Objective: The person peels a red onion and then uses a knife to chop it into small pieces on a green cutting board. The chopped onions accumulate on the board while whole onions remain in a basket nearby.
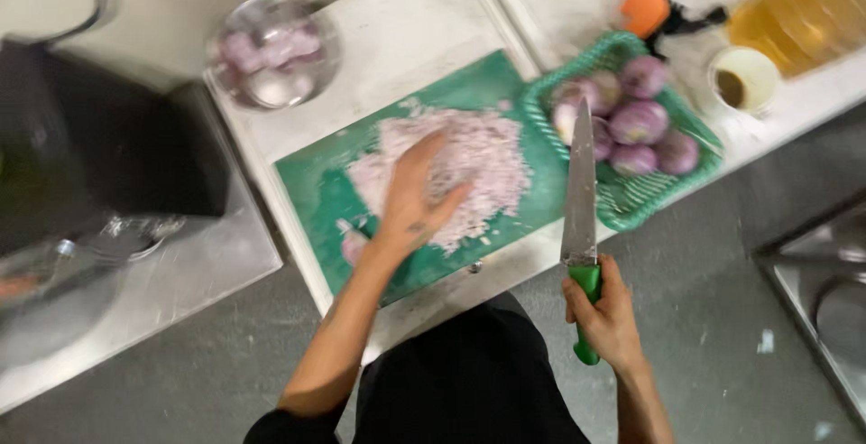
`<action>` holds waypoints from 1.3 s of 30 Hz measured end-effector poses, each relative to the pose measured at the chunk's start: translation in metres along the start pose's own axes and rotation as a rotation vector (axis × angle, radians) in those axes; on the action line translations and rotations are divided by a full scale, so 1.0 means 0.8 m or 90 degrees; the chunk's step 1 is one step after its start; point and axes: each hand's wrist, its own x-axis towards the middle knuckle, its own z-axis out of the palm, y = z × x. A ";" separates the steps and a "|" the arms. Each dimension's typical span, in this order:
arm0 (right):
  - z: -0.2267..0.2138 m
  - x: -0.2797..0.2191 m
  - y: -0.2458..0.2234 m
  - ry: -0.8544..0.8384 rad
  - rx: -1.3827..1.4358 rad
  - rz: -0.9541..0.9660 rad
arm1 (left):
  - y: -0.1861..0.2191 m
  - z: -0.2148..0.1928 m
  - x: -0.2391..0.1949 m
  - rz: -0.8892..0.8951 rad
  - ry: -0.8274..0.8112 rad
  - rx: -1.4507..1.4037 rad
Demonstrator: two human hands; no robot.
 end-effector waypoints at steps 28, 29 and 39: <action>0.214 0.029 0.001 -0.561 -0.085 0.034 | 0.003 -0.173 -0.226 -0.402 0.146 -0.007; 0.207 0.036 -0.002 -0.519 -0.131 0.033 | 0.009 -0.170 -0.224 -0.460 0.125 -0.010; 0.145 0.064 -0.020 -0.429 -0.107 -0.057 | -0.037 -0.096 -0.145 -0.269 0.002 0.265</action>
